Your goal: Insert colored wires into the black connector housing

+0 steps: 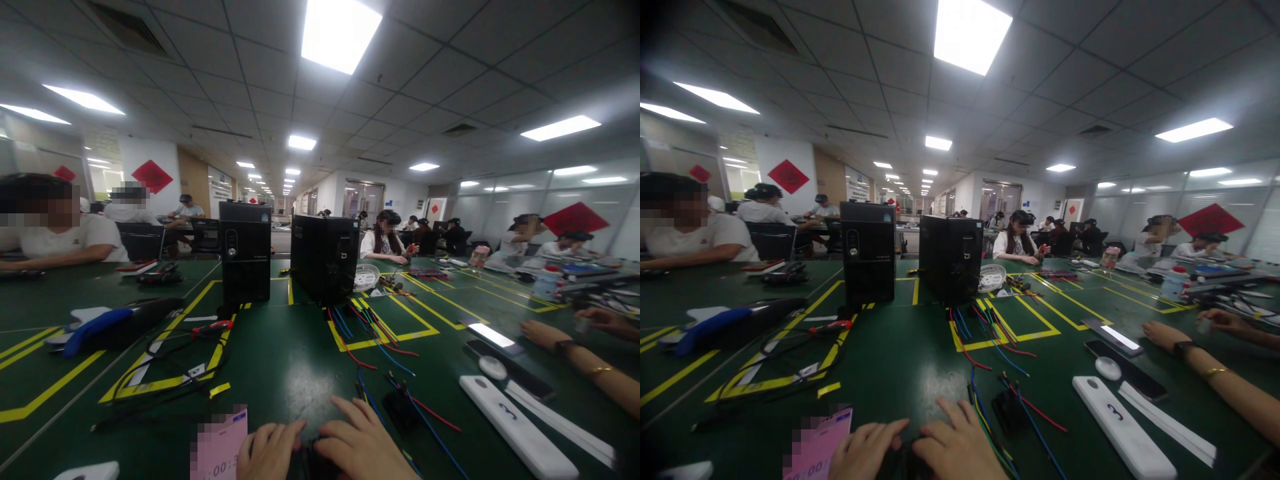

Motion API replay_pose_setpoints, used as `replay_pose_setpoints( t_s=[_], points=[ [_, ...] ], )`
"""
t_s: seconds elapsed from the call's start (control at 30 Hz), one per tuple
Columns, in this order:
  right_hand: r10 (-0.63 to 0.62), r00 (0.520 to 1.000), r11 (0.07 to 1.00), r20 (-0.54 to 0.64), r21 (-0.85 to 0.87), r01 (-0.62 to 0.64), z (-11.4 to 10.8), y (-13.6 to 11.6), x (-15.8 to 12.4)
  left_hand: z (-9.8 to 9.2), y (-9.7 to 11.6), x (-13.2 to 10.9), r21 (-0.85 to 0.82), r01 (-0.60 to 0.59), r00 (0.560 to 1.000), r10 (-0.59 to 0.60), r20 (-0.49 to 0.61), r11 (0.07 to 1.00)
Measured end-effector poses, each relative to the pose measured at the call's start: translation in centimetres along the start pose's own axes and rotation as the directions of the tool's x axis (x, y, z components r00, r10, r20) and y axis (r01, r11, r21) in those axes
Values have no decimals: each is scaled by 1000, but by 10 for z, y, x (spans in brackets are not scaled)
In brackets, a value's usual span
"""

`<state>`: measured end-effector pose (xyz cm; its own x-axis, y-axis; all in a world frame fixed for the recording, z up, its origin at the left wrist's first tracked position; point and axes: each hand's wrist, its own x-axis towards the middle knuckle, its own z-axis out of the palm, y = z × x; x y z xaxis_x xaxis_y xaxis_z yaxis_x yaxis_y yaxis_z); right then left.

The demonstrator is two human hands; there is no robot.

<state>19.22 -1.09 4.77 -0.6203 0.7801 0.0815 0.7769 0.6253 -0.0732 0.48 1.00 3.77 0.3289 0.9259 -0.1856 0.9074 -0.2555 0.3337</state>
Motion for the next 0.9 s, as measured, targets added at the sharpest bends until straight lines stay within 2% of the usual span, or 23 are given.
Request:
replay_pose_setpoints(
  t_s=[0.1,0.23,0.43,0.6,0.67,0.77,0.9],
  points=[
    [147,988,983,49,104,-152,-24,9,-13,-1,-2,0,-6,-4,1000,4,-27,1000],
    [320,945,942,70,82,-325,-36,35,-31,-4,-6,1,-48,-7,1000,6,-22,999],
    [366,930,926,26,86,-367,-32,78,-61,-12,-6,-2,-57,-18,1000,19,22,998],
    [341,940,932,26,119,-341,-39,91,-72,-15,-7,-1,-43,-7,998,10,59,999],
    [324,946,934,3,161,-320,-45,90,-63,-16,-8,0,-46,-7,998,10,65,999],
    [341,933,926,-115,213,-312,-51,90,-26,-16,-9,1,-51,2,999,1,43,999],
    [556,813,827,-174,217,-519,-43,104,48,-17,-5,0,-70,0,1000,-2,-23,998]
  ],
)
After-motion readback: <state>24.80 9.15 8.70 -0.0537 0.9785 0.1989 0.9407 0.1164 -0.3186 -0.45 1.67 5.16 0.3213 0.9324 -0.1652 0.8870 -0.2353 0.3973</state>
